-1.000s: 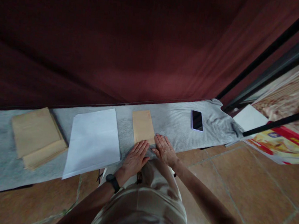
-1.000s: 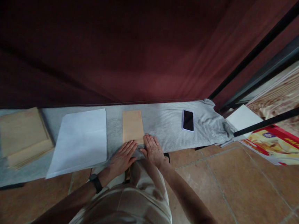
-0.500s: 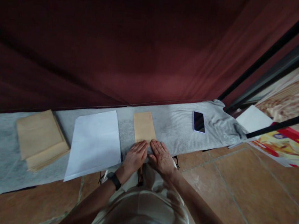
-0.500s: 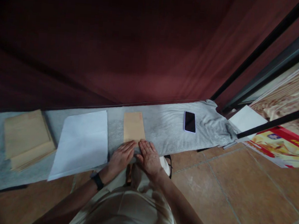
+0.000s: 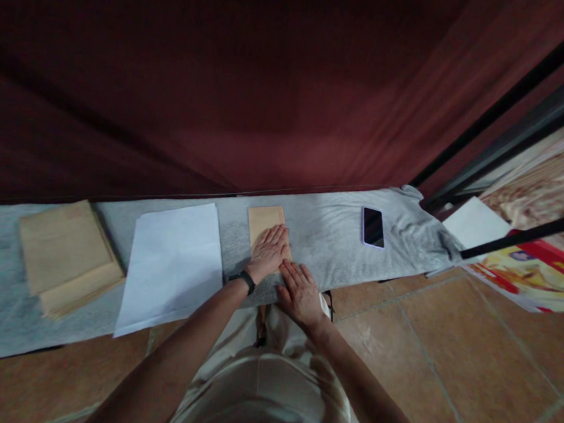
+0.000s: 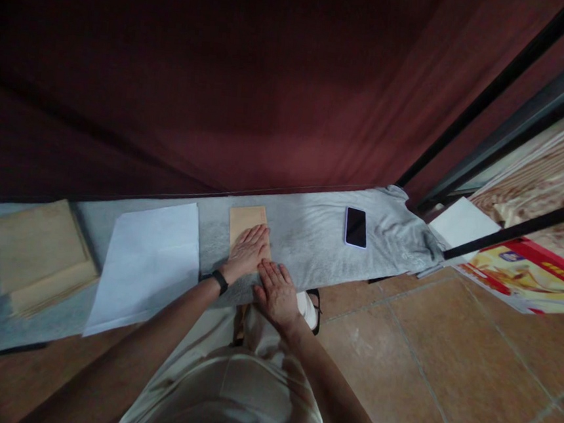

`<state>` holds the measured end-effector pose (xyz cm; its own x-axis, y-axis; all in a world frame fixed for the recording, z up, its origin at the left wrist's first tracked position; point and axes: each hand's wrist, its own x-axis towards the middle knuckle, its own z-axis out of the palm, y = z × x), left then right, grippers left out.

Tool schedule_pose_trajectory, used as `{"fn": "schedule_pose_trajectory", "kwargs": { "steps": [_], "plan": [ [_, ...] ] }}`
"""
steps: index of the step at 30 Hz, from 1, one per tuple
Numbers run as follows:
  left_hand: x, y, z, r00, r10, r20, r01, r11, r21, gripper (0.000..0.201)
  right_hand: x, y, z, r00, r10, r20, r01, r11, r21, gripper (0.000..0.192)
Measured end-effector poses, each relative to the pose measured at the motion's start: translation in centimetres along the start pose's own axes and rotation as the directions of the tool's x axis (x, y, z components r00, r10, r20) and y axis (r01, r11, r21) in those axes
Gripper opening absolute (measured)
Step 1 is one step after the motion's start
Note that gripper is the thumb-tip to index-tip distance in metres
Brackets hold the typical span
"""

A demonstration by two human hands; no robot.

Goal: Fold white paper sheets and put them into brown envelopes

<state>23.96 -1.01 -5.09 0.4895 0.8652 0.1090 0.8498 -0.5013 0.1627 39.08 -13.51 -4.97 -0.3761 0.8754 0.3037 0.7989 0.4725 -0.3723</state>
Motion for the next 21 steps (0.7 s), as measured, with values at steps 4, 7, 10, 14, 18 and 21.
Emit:
{"fn": "schedule_pose_trajectory", "kwargs": {
  "steps": [4,7,10,14,18,21],
  "plan": [
    [1.4,-0.3,0.1,0.999,-0.038,-0.006,0.038,0.999,-0.016,0.06,0.0,0.0,0.0,1.0,0.001,0.009,-0.002,1.0,0.003,0.054],
    [2.0,-0.5,0.2,0.999,-0.04,-0.028,0.039,0.999,-0.026,0.061,0.0,0.0,0.0,1.0,0.005,0.004,-0.005,1.0,0.005,0.053],
    [2.2,-0.7,0.3,0.999,-0.032,-0.03,0.031,0.999,-0.032,0.061,0.0,0.0,0.1,1.0,0.014,-0.01,-0.014,1.0,0.013,0.053],
    [1.5,-0.6,0.1,0.999,-0.028,0.021,0.029,0.999,-0.023,0.062,-0.1,0.2,0.4,0.999,0.022,-0.046,-0.02,0.999,0.045,0.047],
    [-0.5,0.0,-0.3,0.999,-0.004,0.033,0.005,1.0,-0.025,0.061,-0.3,0.7,1.0,0.993,0.045,-0.108,-0.035,0.995,0.098,0.042],
    [-2.3,0.5,-0.5,1.0,0.01,0.021,-0.01,1.0,-0.03,0.06,-0.4,1.0,1.2,0.991,0.056,-0.122,-0.041,0.991,0.126,0.042]
  ]
}}
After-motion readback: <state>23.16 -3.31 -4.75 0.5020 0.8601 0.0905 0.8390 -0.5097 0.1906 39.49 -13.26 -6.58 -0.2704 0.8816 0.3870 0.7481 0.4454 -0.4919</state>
